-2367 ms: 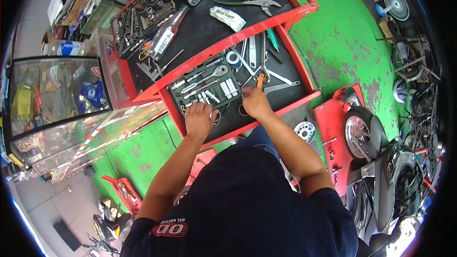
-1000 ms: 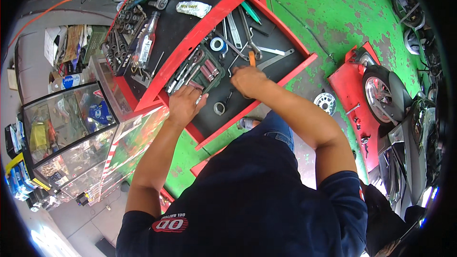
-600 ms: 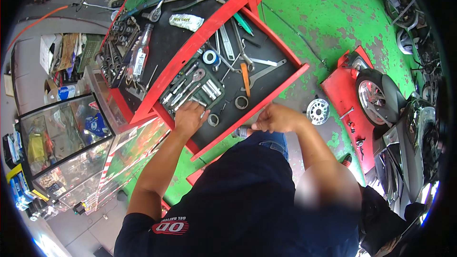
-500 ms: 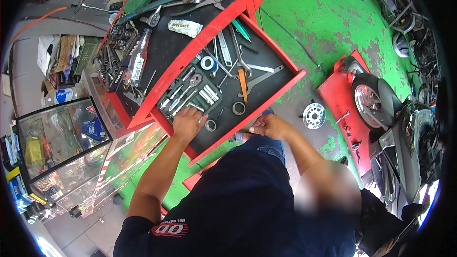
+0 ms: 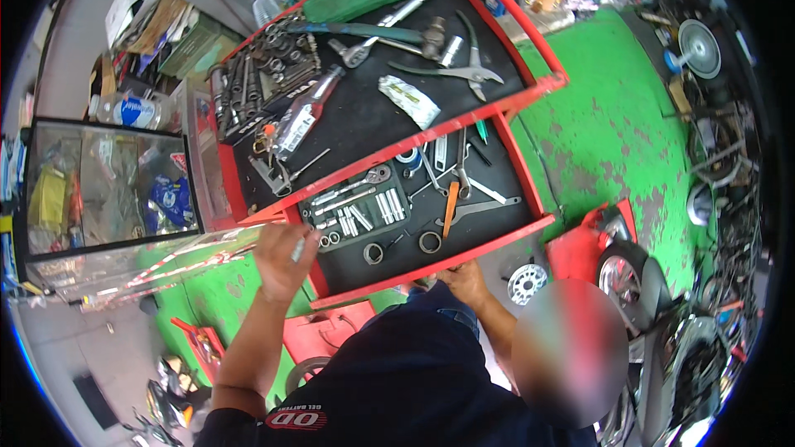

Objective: Repairing a motorcycle tire by cleaning the rim and applying lubricant or sealant.

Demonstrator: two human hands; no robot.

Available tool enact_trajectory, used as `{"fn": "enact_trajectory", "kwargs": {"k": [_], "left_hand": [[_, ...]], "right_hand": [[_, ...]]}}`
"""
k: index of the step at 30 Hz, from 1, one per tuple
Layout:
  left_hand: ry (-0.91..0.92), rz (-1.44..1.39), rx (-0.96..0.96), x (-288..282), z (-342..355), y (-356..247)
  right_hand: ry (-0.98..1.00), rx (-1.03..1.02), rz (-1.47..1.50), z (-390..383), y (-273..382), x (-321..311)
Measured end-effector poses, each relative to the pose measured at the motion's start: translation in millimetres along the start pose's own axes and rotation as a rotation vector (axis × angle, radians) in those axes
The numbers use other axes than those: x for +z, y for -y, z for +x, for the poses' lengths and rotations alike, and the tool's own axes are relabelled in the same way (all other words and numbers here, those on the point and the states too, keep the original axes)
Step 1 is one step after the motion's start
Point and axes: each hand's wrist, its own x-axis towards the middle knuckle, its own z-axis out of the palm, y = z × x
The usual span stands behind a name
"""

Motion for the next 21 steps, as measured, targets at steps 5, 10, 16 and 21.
{"fn": "enact_trajectory", "kwargs": {"k": [5, 10, 16, 21], "left_hand": [[-0.136, 0.067, -0.085, 8.3, 44.1, 30.4], [-0.149, -0.001, -0.003, 49.5, 68.8, 43.8], [-0.033, 0.041, -0.254, 64.2, 70.3, 46.6], [0.079, 0.14, -0.311, 62.5, 75.2, 48.1]], "right_hand": [[-0.091, 0.081, -0.019, 43.9, 1.0, 23.8], [-0.063, 0.111, 0.3, 102.5, 18.0, 44.4], [-0.065, 0.063, 0.293, 160.9, 42.5, 59.2], [-0.147, 0.085, 0.291, 191.3, 47.0, 68.2]]}}
